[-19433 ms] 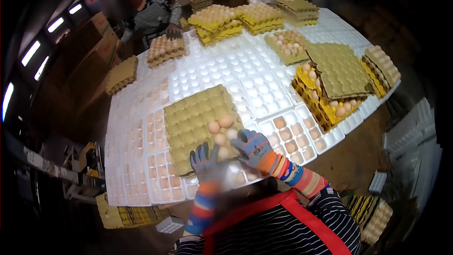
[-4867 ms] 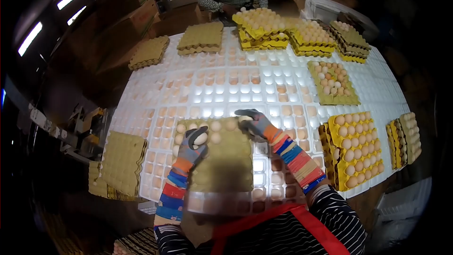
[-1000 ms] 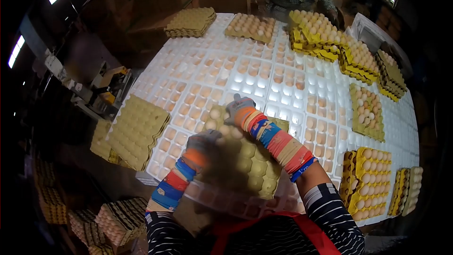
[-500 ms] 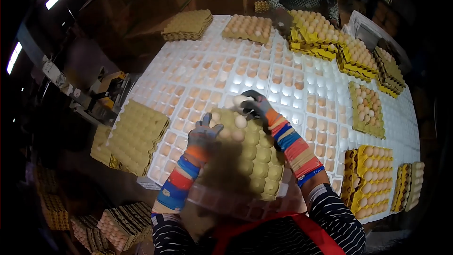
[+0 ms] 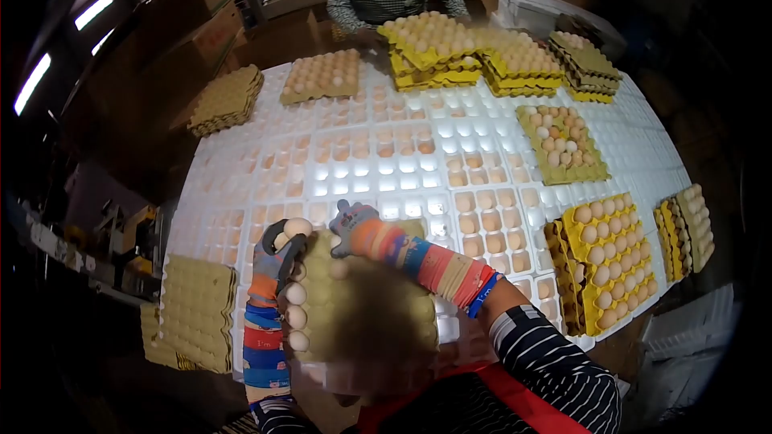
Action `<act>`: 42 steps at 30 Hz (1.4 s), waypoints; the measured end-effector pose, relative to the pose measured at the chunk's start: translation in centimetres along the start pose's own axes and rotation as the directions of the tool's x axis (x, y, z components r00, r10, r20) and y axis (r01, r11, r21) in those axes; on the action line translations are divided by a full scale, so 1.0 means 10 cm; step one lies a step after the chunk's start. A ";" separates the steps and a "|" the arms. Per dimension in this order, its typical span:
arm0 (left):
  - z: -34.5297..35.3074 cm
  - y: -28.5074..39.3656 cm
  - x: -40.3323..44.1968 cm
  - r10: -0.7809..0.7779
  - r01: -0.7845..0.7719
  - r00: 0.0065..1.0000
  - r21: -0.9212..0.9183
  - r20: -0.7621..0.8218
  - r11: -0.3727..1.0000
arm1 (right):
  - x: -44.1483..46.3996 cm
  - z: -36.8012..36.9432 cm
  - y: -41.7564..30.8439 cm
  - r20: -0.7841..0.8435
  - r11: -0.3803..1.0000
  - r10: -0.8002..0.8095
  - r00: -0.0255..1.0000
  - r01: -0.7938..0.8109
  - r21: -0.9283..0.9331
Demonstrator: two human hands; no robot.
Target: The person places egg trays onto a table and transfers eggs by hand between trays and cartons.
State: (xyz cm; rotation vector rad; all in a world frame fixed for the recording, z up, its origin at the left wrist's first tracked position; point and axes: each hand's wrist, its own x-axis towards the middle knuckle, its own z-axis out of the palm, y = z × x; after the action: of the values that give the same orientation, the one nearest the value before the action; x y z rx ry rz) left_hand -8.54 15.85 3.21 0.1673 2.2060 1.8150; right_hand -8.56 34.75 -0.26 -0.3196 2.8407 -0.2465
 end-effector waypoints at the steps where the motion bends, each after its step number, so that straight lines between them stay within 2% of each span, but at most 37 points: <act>1: 0.08 0.05 0.06 0.048 -0.048 0.999 -0.036 0.000 0.998 | -0.08 0.01 0.12 -0.053 0.992 -0.020 0.998 0.027 0.120; 3: 0.24 -0.13 0.38 0.220 -0.220 0.973 -0.007 0.067 0.976 | -0.39 0.10 0.44 -0.365 0.868 0.151 0.919 0.053 0.494; 4: 0.35 -0.14 0.50 0.296 -0.312 0.948 0.145 0.118 0.939 | -0.50 0.19 0.64 -0.477 0.773 0.304 0.825 0.079 0.630; 5: 0.53 -0.13 0.62 0.361 -0.399 0.916 0.286 0.176 0.871 | -0.68 0.13 0.82 -0.464 0.750 0.461 0.756 -0.052 0.659; 6: 0.75 -0.10 0.70 0.405 -0.472 0.881 0.415 0.243 0.778 | -0.75 0.23 1.06 -0.419 0.669 0.581 0.698 -0.116 0.735; 7: 0.97 -0.06 0.75 0.435 -0.539 0.842 0.527 0.318 0.657 | -0.82 0.28 1.27 -0.339 0.666 0.651 0.679 -0.296 0.685; 8: 1.23 0.03 0.76 0.253 -0.428 0.903 0.682 0.347 0.593 | -0.82 0.45 1.48 -0.385 0.701 0.668 0.637 -0.367 0.611; 9: 1.46 -0.08 0.89 0.180 -0.465 0.884 0.770 0.431 0.437 | -0.80 0.57 1.59 -0.390 0.740 0.632 0.669 -0.370 0.562; 10: 1.68 -0.10 0.96 0.036 -0.423 0.896 0.826 0.443 0.373 | -0.80 0.69 1.67 -0.393 0.776 0.594 0.702 -0.371 0.510; 11: 1.86 -0.15 1.01 0.016 -0.450 0.883 0.836 0.469 0.315 | -0.81 0.71 1.72 -0.394 0.811 0.554 0.733 -0.369 0.454; 12: 2.01 -0.21 1.10 -0.099 -0.445 0.872 0.861 0.479 0.245 | -0.79 0.72 1.77 -0.300 0.839 0.523 0.798 -0.419 0.348; 13: 2.12 -0.25 1.18 -0.211 -0.445 0.855 0.879 0.474 0.171 | -0.81 0.70 1.80 -0.316 0.818 0.541 0.779 -0.399 0.415; 14: 2.15 -0.26 1.24 -0.249 -0.466 0.840 0.876 0.482 0.126 | -0.84 0.70 1.82 -0.329 0.794 0.558 0.762 -0.375 0.479; 16: 2.24 -0.35 1.41 -0.034 -0.427 0.886 0.841 0.463 0.331 | -0.81 0.70 1.90 -0.363 0.751 0.583 0.726 -0.312 0.582; 17: 2.26 -0.39 1.47 0.066 -0.417 0.900 0.803 0.432 0.425 | -0.75 0.69 1.93 -0.381 0.765 0.563 0.734 -0.288 0.576; 18: 2.32 -0.43 1.54 0.054 -0.447 0.886 0.816 0.461 0.367 | -0.68 0.66 1.96 -0.398 0.780 0.540 0.741 -0.264 0.567; 19: 2.41 -0.46 1.64 -0.083 -0.453 0.876 0.869 0.476 0.200 | -0.60 0.63 1.98 -0.419 0.797 0.516 0.747 -0.238 0.555; 21: 2.47 -0.53 1.80 -0.138 -0.471 0.863 0.873 0.486 0.127 | -0.47 0.58 2.04 -0.377 0.836 0.490 0.786 -0.301 0.459; 23: 2.42 -0.51 1.98 0.110 -0.382 0.920 0.790 0.377 0.479 | -0.32 0.61 2.14 -0.321 0.840 0.482 0.815 -0.327 0.432; 24: 2.42 -0.48 2.17 -0.116 -0.027 0.962 0.507 0.249 0.861 | -0.21 0.70 2.21 -0.397 0.804 0.535 0.746 -0.305 0.511; 25: 2.46 -0.56 2.25 -0.242 0.285 0.940 -0.164 0.239 0.944 | -0.06 0.85 2.31 -0.331 0.550 0.645 0.689 -0.117 0.827; 26: 2.54 -0.76 2.41 0.079 -0.084 0.992 0.049 0.102 0.995 | 0.11 1.01 2.41 -0.216 0.194 0.722 0.657 0.107 0.975; 27: 2.62 -0.93 2.50 0.414 -0.407 0.909 0.296 0.043 0.864 | 0.20 1.09 2.48 -0.072 -0.192 0.749 0.659 0.320 0.928; 28: 2.67 -0.96 2.46 0.399 -0.418 0.905 0.487 0.147 0.767 | 0.18 1.03 2.52 0.068 -0.494 0.703 0.708 0.419 0.762; 29: 2.69 -0.96 2.49 0.280 -0.474 0.879 0.640 0.387 0.604 | 0.21 1.03 2.51 -0.062 -0.405 0.742 0.668 0.519 0.753; 30: 2.70 -0.97 2.53 0.198 -0.515 0.848 0.673 0.492 0.530 | 0.23 1.02 2.51 -0.207 -0.131 0.759 0.617 0.456 0.880; 31: 2.68 -0.90 2.51 0.094 -0.548 0.812 0.697 0.576 0.462 | 0.26 1.02 2.51 -0.351 0.154 0.724 0.594 0.357 0.921; 32: 2.62 -0.77 2.45 0.176 -0.556 0.810 0.638 0.560 0.532 | 0.22 0.90 2.44 -0.608 0.559 0.661 0.440 0.252 0.790; 33: 2.49 -0.60 2.37 0.252 -0.556 0.815 0.583 0.521 0.592 | 0.19 0.82 2.41 -0.627 0.609 0.605 0.491 0.222 0.761; 34: 2.33 -0.43 2.31 0.250 -0.516 0.835 0.541 0.490 0.664 | 0.28 0.88 2.46 -0.735 0.756 0.505 0.453 0.179 0.630; 35: 2.11 -0.27 2.24 0.249 -0.472 0.858 0.498 0.450 0.728 | 0.32 0.93 2.50 -0.781 0.835 0.405 0.475 0.154 0.528; 36: 1.84 -0.10 2.12 0.212 -0.440 0.863 0.474 0.459 0.763 | 0.35 0.99 2.55 -0.780 0.870 0.337 0.527 0.141 0.472; 37: 1.58 0.04 2.02 0.186 -0.415 0.861 0.445 0.473 0.793 | 0.37 1.01 2.56 -0.782 0.884 0.318 0.536 0.130 0.449; 38: 1.25 0.08 1.95 0.297 -0.554 0.787 0.409 0.540 0.725 | 0.31 0.91 2.51 -0.760 0.900 0.318 0.566 0.072 0.430; 39: 0.95 0.17 1.81 0.244 -0.516 0.809 0.449 0.535 0.729 | 0.22 0.78 2.38 -0.743 0.878 0.348 0.572 0.078 0.472; 41: 0.35 0.21 1.48 0.125 -0.327 0.898 0.451 0.421 0.831 | 0.24 0.73 2.16 -0.674 0.748 0.393 0.626 0.209 0.630; 42: 0.07 0.15 1.31 0.110 -0.272 0.928 0.443 0.356 0.854 | 0.16 0.64 1.93 -0.599 0.586 0.394 0.697 0.311 0.748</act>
State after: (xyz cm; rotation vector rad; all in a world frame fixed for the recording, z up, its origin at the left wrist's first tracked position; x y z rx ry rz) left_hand -20.95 20.25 2.74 0.7581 2.4157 1.1589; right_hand -11.98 52.02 -10.53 0.1170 2.9507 -2.0320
